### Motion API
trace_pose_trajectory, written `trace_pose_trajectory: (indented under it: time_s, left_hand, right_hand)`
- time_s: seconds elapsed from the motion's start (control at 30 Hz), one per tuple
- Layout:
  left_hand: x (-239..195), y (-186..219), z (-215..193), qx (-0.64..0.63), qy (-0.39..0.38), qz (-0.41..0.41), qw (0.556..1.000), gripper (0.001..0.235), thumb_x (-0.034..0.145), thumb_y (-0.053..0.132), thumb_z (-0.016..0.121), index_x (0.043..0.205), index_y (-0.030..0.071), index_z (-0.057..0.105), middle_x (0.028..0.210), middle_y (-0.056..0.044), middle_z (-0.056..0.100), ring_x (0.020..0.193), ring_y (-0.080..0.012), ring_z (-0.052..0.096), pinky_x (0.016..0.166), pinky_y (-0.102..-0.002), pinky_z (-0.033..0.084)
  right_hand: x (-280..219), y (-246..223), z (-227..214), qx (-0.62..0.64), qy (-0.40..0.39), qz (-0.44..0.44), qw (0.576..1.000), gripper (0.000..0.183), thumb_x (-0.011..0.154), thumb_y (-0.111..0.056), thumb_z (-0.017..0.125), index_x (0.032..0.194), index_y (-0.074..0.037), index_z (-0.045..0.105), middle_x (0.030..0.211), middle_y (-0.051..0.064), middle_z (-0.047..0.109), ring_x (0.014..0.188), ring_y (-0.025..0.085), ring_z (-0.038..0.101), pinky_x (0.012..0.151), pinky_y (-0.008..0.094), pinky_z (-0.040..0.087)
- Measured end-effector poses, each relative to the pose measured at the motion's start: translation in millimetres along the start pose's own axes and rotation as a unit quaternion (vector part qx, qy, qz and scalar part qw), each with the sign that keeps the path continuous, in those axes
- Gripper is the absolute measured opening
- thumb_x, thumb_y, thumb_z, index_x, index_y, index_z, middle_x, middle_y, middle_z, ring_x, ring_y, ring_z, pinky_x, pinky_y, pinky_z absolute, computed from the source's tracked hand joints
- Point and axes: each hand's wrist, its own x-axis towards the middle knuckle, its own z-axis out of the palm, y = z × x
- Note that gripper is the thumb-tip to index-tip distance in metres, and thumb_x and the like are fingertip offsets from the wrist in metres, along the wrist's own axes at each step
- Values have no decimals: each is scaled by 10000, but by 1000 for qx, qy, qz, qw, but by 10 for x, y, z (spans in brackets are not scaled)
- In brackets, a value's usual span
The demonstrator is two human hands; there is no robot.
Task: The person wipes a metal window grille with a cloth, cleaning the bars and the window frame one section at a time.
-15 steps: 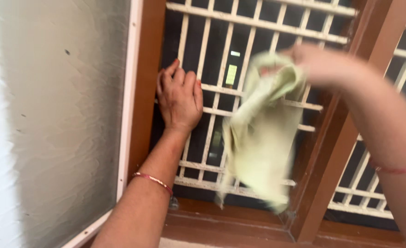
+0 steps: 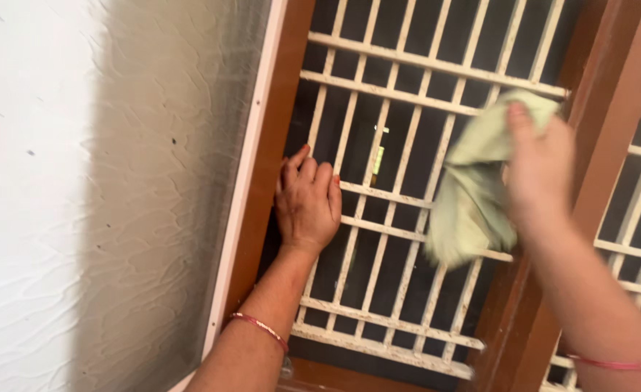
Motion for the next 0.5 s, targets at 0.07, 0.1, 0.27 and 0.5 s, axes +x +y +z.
trace_pose_trajectory:
  time_s: [0.07, 0.1, 0.27, 0.5]
  left_hand:
    - [4, 5, -3, -7, -1, -2, 1000, 148, 991, 181, 563, 931, 64, 629, 1044, -142, 619, 1332, -367, 470, 1139, -535, 357]
    - [11, 3, -7, -17, -3, -5, 1000, 144, 993, 177, 563, 945, 61, 634, 1040, -142, 620, 1338, -371, 472, 1140, -528, 359]
    - [-16, -4, -27, -12, 10, 6, 1000, 126, 961, 157, 576, 987, 48, 634, 1114, -159, 603, 1308, -375, 483, 1124, -526, 379]
    - [-92, -41, 59, -47, 29, -47, 997, 367, 944, 129, 602, 1284, 3, 545, 1284, -199, 499, 1250, -382, 501, 1033, -485, 437]
  right_hand:
    - [-20, 37, 341, -86, -24, -110, 990, 219, 1082, -210, 538, 1128, -35, 662, 1078, 123, 698, 993, 246, 661, 883, 414, 538]
    - [-17, 28, 519, -140, -63, -180, 972, 242, 1038, -133, 503, 1173, -36, 678, 1125, 144, 697, 1060, 267, 664, 915, 415, 532]
    - [-25, -105, 1119, -338, -101, -538, 766, 315, 816, 61, 591, 1113, -5, 672, 1308, 174, 654, 1253, 319, 618, 1021, 430, 522]
    - [-215, 101, 1335, -382, -170, -484, 769, 179, 948, -21, 630, 1095, -22, 733, 1166, 169, 605, 968, 262, 569, 833, 381, 522]
